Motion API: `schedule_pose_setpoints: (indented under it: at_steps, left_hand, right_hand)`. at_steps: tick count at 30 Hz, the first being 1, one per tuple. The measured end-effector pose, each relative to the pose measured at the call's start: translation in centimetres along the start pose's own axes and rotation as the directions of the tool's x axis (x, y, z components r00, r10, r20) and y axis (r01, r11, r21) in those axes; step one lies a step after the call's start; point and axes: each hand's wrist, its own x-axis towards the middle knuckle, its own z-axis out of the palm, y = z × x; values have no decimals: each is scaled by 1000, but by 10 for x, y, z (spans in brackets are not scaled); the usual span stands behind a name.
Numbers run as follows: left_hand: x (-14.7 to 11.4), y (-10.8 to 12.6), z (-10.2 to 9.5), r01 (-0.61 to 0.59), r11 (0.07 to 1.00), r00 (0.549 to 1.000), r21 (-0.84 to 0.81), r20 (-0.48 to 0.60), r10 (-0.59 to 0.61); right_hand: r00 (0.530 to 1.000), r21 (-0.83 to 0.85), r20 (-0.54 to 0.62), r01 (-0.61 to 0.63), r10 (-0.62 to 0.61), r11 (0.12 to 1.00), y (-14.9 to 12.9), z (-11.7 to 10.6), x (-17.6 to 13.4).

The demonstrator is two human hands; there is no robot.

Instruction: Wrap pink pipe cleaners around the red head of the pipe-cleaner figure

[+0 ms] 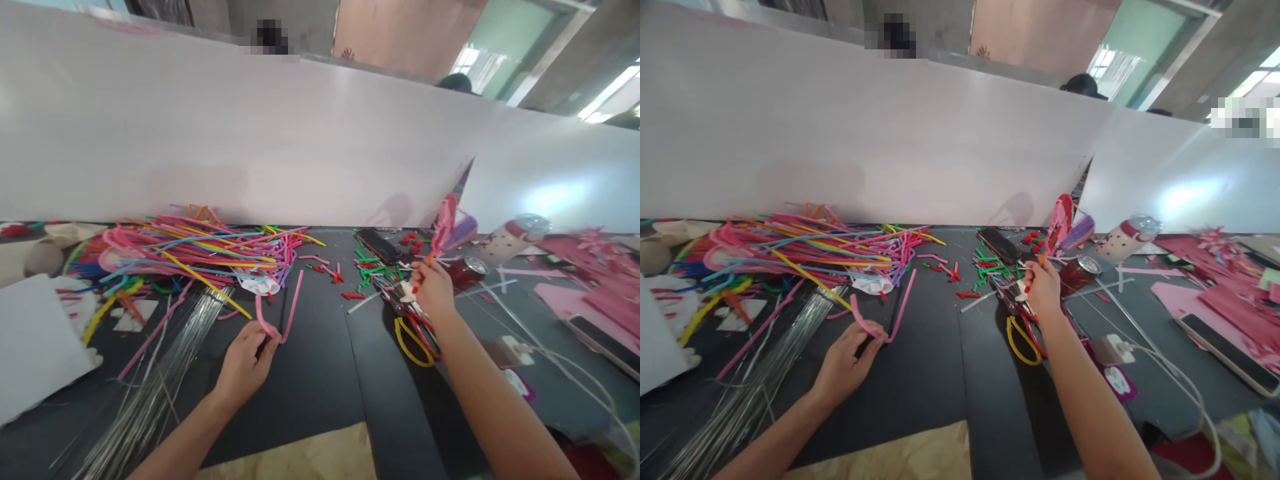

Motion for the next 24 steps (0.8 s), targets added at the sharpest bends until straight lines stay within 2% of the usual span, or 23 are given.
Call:
schedule_pose_setpoints:
  at_steps: [4, 8, 13, 20, 24]
  left_hand:
    - [2, -3, 2, 64, 998, 997, -11, 39, -64]
    - [2, -5, 1, 102, 995, 993, -21, 55, -100]
    - [5, -3, 1, 113, 993, 991, -26, 70, -111]
    - [7, -3, 1, 119, 993, 990, -22, 83, -116]
    - [6, -3, 1, 130, 991, 988, -23, 83, -128]
  right_hand:
    - [998, -10, -41, 48, -49, 999, -6, 4, 30]
    - [992, -18, -82, 92, -93, 996, -10, 5, 47]
    - [970, -33, -196, 139, -143, 990, -10, 2, 64]
    - [973, -64, -218, 58, -71, 996, -10, 7, 79]
    - [973, -80, -228, 10, -28, 997, -16, 8, 97]
